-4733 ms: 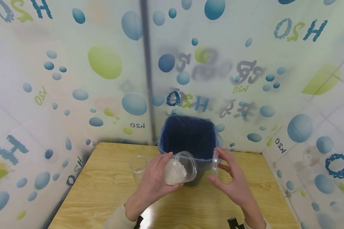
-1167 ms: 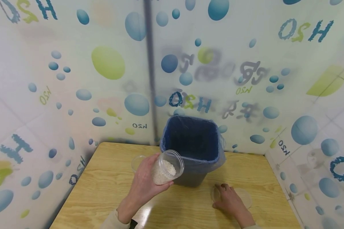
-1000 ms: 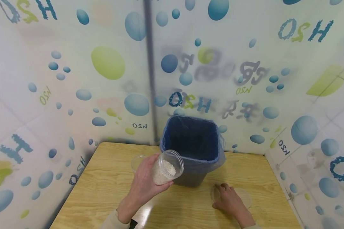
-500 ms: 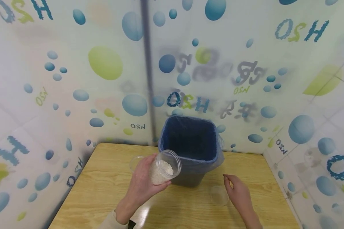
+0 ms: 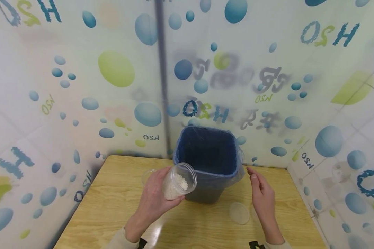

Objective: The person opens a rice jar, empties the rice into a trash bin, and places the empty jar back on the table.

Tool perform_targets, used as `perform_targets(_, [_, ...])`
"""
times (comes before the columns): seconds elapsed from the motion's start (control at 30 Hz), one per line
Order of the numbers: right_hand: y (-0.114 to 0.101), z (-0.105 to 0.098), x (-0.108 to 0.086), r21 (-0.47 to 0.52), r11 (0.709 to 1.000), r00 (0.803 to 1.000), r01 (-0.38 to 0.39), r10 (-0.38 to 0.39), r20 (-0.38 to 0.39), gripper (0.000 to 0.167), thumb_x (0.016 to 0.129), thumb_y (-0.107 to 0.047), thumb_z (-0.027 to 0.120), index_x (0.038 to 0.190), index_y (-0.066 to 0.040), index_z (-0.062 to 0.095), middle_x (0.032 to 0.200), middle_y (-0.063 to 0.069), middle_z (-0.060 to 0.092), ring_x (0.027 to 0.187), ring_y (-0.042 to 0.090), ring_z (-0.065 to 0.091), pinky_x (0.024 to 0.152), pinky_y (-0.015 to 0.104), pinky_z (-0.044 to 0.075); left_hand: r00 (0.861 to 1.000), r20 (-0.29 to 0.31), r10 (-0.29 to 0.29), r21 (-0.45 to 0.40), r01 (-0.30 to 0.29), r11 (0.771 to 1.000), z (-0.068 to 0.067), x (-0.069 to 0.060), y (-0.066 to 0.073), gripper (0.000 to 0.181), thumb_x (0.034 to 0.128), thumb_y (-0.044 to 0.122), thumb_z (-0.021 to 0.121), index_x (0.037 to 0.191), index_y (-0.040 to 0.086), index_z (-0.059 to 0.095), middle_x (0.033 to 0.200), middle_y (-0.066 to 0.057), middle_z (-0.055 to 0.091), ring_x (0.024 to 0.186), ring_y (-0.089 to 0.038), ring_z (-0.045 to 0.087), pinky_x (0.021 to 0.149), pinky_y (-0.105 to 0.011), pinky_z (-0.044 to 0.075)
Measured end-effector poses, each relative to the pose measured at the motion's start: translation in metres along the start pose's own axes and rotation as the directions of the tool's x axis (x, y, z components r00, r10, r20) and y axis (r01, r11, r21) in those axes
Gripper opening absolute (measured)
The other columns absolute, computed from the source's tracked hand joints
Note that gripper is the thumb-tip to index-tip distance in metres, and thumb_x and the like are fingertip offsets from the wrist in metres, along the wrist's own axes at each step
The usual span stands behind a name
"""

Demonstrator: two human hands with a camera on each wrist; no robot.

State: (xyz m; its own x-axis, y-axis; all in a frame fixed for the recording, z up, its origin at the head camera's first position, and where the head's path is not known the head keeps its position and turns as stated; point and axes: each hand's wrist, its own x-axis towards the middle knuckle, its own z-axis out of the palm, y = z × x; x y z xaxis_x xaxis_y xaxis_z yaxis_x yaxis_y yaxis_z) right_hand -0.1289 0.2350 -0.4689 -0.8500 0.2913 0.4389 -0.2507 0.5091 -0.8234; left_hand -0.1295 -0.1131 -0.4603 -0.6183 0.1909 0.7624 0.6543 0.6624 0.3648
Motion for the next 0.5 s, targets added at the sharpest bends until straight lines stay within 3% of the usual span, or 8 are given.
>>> perform_targets(0.13, [-0.011, 0.003, 0.005, 0.106, 0.993, 0.998, -0.047, 0.042, 0.046, 0.035, 0.111, -0.018, 0.049, 0.138, -0.004, 0.065, 0.133, 0.014, 0.068, 0.112, -0.009, 0.059, 0.093, 0.006, 0.043, 1.0, -0.01, 0.0, 0.013, 0.0, 1.0, 0.0, 0.0, 0.0, 0.098, 0.0549, 0.039, 0.096, 0.137, 0.002, 0.057, 0.124, -0.015, 0.064, 0.11, -0.033, 0.061, 0.087, -0.051, 0.054])
perform_targets(0.27, [-0.02, 0.007, 0.01, 0.118, 0.988, 0.99, -0.1, 0.087, 0.111, 0.04, 0.111, -0.026, 0.048, 0.144, -0.007, 0.061, 0.14, 0.012, 0.065, 0.124, 0.007, 0.059, 0.096, 0.006, 0.041, 1.0, -0.014, -0.02, 0.014, 0.02, 1.0, -0.002, 0.0, 0.001, 0.098, 0.0539, 0.039, 0.097, 0.137, 0.005, 0.057, 0.124, -0.013, 0.064, 0.11, -0.032, 0.061, 0.085, -0.05, 0.055])
perform_targets(0.4, [-0.025, 0.011, 0.014, 0.086, 0.986, 0.969, -0.145, 0.124, 0.212, 0.046, 0.112, -0.032, 0.045, 0.15, -0.008, 0.054, 0.151, 0.012, 0.056, 0.137, 0.024, 0.051, 0.096, 0.002, 0.034, 0.999, -0.017, -0.043, 0.006, 0.043, 0.999, -0.003, 0.0, 0.001, 0.099, 0.0518, 0.038, 0.099, 0.137, 0.01, 0.058, 0.125, -0.011, 0.063, 0.109, -0.029, 0.062, 0.078, -0.049, 0.058])
perform_targets(0.5, [-0.026, 0.014, 0.017, 0.086, 0.98, 0.95, -0.181, 0.151, 0.274, 0.051, 0.112, -0.035, 0.044, 0.154, -0.007, 0.048, 0.156, 0.013, 0.049, 0.144, 0.028, 0.044, 0.097, 0.002, 0.032, 0.998, -0.016, -0.053, -0.006, 0.053, 0.999, -0.003, 0.0, 0.001, 0.099, 0.0507, 0.037, 0.1, 0.138, 0.013, 0.059, 0.127, -0.009, 0.063, 0.11, -0.028, 0.062, 0.076, -0.048, 0.059])
